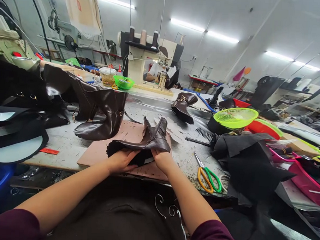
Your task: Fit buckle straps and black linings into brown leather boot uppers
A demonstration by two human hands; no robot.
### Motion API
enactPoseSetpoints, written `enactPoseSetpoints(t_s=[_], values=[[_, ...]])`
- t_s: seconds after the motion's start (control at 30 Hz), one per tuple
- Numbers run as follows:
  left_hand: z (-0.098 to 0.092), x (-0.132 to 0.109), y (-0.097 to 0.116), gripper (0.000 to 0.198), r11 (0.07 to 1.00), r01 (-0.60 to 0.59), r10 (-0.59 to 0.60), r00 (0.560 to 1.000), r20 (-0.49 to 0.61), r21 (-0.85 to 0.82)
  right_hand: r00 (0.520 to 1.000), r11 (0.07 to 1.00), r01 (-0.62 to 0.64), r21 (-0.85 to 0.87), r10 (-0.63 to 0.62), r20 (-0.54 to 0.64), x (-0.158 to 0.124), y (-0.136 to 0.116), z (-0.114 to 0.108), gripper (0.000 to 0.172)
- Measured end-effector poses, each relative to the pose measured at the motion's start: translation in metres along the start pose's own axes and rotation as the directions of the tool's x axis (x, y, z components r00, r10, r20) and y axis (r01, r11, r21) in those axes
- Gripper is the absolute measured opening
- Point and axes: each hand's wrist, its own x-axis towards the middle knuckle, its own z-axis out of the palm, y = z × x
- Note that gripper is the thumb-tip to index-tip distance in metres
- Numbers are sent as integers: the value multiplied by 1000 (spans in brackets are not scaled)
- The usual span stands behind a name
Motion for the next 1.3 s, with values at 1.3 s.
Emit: enactPoseSetpoints(t_s=[1.3], values=[[-17,9,6,47,989,-142,143,893,427,-35,998,998,-40,42,42,-50,-38,16,22,35]])
